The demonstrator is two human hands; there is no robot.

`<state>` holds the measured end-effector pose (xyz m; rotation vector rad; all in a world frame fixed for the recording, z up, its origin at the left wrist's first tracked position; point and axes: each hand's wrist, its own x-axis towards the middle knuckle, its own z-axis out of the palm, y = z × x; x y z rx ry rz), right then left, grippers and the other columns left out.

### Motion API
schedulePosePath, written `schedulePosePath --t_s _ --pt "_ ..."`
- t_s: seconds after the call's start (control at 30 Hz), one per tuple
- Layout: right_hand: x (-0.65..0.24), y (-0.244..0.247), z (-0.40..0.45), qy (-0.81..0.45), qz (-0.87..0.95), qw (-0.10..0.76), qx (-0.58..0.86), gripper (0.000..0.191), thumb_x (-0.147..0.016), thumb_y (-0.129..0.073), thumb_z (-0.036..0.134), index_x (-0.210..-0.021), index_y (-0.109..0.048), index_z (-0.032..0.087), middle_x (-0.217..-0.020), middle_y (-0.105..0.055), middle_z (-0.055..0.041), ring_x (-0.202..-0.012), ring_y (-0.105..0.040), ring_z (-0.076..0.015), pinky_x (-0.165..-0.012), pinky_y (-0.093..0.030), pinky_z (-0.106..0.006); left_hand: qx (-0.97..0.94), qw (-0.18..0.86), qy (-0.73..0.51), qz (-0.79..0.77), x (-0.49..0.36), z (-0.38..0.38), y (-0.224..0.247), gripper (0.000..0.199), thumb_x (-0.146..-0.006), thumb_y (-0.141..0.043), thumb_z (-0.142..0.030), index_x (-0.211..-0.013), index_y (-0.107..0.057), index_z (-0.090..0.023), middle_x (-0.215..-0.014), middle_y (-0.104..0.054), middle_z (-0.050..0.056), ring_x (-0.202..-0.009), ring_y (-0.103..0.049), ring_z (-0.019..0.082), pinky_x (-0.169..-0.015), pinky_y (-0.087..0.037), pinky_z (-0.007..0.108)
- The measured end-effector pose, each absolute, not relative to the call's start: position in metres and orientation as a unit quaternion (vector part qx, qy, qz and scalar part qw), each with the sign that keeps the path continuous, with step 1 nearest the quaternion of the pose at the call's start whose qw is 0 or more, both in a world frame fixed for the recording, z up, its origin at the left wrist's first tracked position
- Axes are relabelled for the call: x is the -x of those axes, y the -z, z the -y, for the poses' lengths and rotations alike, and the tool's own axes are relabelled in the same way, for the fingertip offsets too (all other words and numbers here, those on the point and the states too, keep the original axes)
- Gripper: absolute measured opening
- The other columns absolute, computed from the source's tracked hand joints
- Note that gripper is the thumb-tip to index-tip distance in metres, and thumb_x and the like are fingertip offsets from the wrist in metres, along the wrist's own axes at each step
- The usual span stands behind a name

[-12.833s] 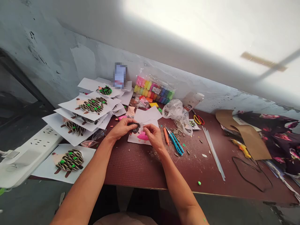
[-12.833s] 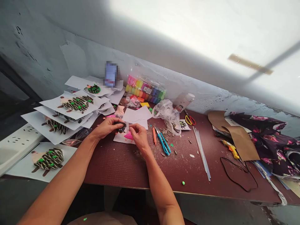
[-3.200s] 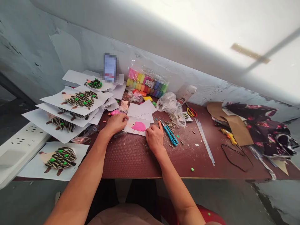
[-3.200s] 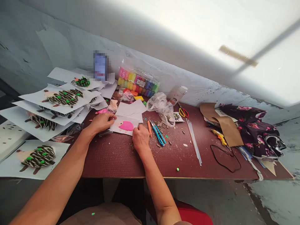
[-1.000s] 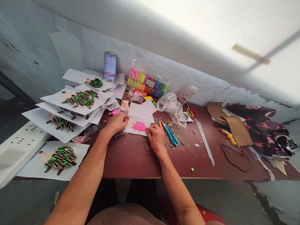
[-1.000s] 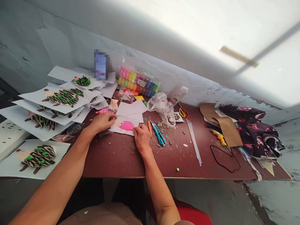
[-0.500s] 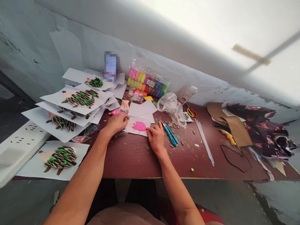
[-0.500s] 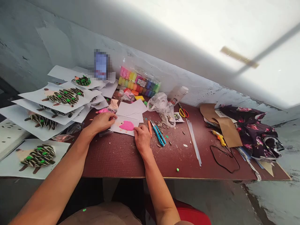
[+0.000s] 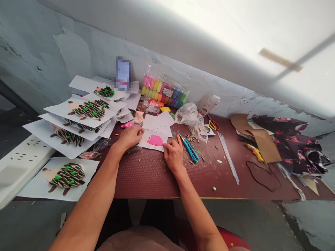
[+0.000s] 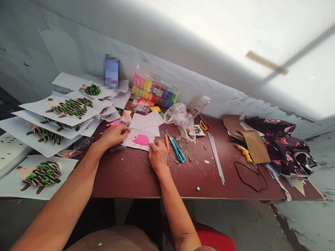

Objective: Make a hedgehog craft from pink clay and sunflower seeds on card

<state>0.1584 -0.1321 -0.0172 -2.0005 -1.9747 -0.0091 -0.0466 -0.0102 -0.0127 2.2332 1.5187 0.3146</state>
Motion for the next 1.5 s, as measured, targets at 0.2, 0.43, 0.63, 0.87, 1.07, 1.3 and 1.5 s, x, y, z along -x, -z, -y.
schedulePosePath --t_s 0.2,0.43,0.63,0.87,1.07,1.3,1.5 --pt "-0.151 0.018 0.135 0.051 0.711 0.095 0.695 0.024 -0.097 -0.052 0.015 -0.098 -0.076 0.019 -0.097 -0.066 -0.0093 -0.087 -0.056 -0.0200 -0.078 -0.040 -0.029 -0.803 0.205 -0.109 -0.549 0.047 0.011 0.011 0.039 -0.087 -0.049 -0.022 -0.114 -0.078 -0.021 -0.115 -0.078 0.009 -0.108 -0.071 0.029 -0.086 -0.052 0.031" --pt "-0.152 0.021 0.135 0.030 0.697 0.104 0.709 0.028 -0.095 -0.052 0.011 -0.108 -0.076 0.019 -0.100 -0.068 -0.0088 -0.091 -0.060 -0.0198 -0.080 -0.041 -0.029 -0.810 0.224 -0.099 -0.533 0.048 0.010 0.010 0.042 -0.082 -0.053 -0.020 -0.117 -0.076 -0.019 -0.104 -0.079 0.008 -0.095 -0.071 0.027 -0.076 -0.051 0.031" --pt "-0.154 0.024 0.136 0.042 0.691 0.110 0.713 0.030 -0.097 -0.052 0.012 -0.112 -0.076 0.022 -0.098 -0.069 -0.0072 -0.088 -0.060 -0.0186 -0.078 -0.040 -0.028 -0.811 0.225 -0.100 -0.531 0.049 0.009 0.013 0.044 -0.079 -0.054 -0.018 -0.118 -0.075 -0.020 -0.103 -0.078 0.007 -0.095 -0.071 0.026 -0.076 -0.049 0.030" --pt "-0.153 0.023 0.137 0.072 0.707 0.087 0.698 0.025 -0.098 -0.053 0.015 -0.098 -0.077 0.020 -0.095 -0.067 -0.0082 -0.085 -0.057 -0.0186 -0.075 -0.037 -0.028 -0.813 0.224 -0.100 -0.528 0.049 0.008 0.012 0.043 -0.081 -0.053 -0.018 -0.118 -0.075 -0.018 -0.103 -0.078 0.008 -0.094 -0.070 0.026 -0.074 -0.048 0.031" --pt "-0.156 0.025 0.137 0.042 0.695 0.111 0.709 0.030 -0.096 -0.052 0.010 -0.109 -0.076 0.021 -0.097 -0.070 -0.0077 -0.086 -0.060 -0.0188 -0.079 -0.039 -0.029 -0.817 0.222 -0.104 -0.522 0.050 0.009 0.013 0.044 -0.080 -0.052 -0.015 -0.117 -0.075 -0.018 -0.102 -0.078 0.007 -0.091 -0.070 0.025 -0.073 -0.047 0.030" --pt "-0.158 0.024 0.138 0.043 0.703 0.100 0.703 0.031 -0.095 -0.052 0.010 -0.107 -0.078 0.023 -0.095 -0.070 -0.0076 -0.085 -0.060 -0.0193 -0.077 -0.039 -0.029 -0.816 0.223 -0.106 -0.522 0.051 0.008 0.014 0.044 -0.078 -0.053 -0.015 -0.116 -0.075 -0.018 -0.101 -0.078 0.007 -0.090 -0.070 0.025 -0.071 -0.046 0.030" --pt "-0.159 0.026 0.143 0.082 0.731 0.083 0.672 0.031 -0.098 -0.053 0.013 -0.113 -0.077 0.025 -0.100 -0.069 -0.0090 -0.085 -0.056 -0.0193 -0.077 -0.038 -0.031 -0.815 0.224 -0.104 -0.525 0.051 0.007 0.015 0.044 -0.077 -0.054 -0.015 -0.115 -0.076 -0.019 -0.100 -0.078 0.007 -0.091 -0.070 0.025 -0.071 -0.046 0.029"
